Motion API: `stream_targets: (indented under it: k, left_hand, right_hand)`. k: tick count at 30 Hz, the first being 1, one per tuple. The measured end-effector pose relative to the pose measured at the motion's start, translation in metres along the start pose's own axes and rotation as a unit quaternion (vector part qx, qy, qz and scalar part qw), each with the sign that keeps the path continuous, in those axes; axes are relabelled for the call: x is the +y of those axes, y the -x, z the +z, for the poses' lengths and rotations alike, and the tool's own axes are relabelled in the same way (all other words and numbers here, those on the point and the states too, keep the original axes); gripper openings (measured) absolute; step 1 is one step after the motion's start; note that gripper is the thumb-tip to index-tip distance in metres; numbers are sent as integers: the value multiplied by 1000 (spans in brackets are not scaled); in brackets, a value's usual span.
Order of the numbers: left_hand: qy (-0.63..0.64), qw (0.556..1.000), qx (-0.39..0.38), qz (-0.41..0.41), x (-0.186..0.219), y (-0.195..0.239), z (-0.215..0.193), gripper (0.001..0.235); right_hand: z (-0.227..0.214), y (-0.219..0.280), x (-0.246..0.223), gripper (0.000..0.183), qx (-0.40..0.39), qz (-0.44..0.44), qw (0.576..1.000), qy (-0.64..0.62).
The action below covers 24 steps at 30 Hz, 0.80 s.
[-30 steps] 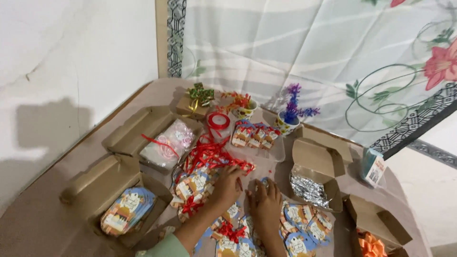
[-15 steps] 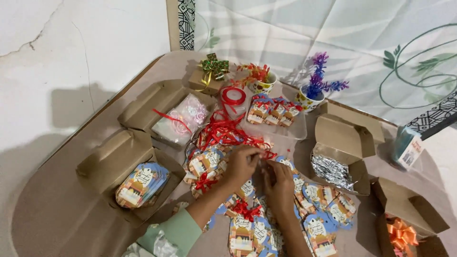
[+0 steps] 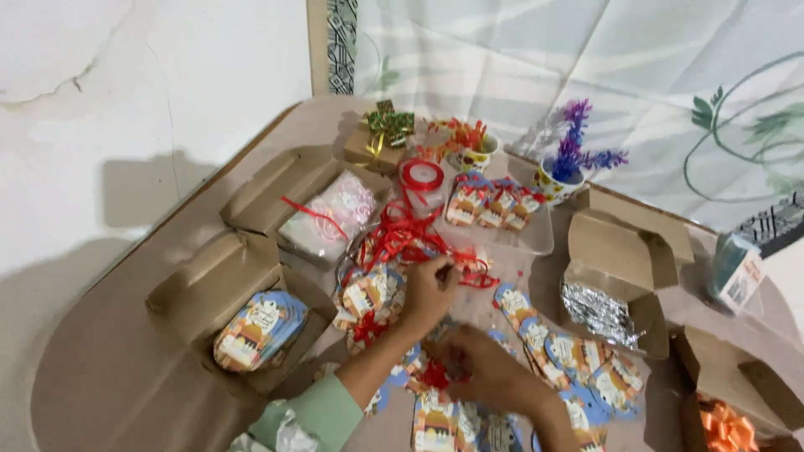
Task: Tying red ribbons onto small decorative tags at a craft table
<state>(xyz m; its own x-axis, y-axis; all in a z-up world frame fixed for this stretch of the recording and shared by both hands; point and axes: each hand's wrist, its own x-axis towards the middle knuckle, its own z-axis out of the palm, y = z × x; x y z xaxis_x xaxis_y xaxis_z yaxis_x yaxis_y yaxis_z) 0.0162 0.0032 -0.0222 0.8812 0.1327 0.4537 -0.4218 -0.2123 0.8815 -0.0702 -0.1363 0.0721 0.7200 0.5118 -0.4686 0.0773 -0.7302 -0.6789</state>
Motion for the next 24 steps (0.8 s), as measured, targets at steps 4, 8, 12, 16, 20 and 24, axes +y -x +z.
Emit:
stream_targets:
  k: [4, 8, 12, 16, 20, 24]
  left_hand:
    - [-3, 1000, -11, -5, 4, 3, -1, 33]
    - [-18, 1000, -15, -13, 3, -1, 1, 29]
    - [78, 996, 45, -22, 1, -3, 2, 19]
    - [104, 993, 54, 30, 13, -4, -9, 26]
    - [136, 981, -132, 47, -11, 11, -1, 13]
    - [-339, 916, -151, 153, -20, 17, 13, 19]
  right_hand:
    - [14, -21, 9, 47, 20, 9, 994, 104]
    - [10, -35, 37, 34, 192, -23, 977, 85]
    - [1, -48, 48, 26, 394, -274, 858, 183]
    - [11, -32, 18, 33, 445, -237, 846, 175]
    - [27, -33, -39, 16, 413, -293, 853, 129]
    - [49, -59, -58, 13, 349, -294, 871, 180]
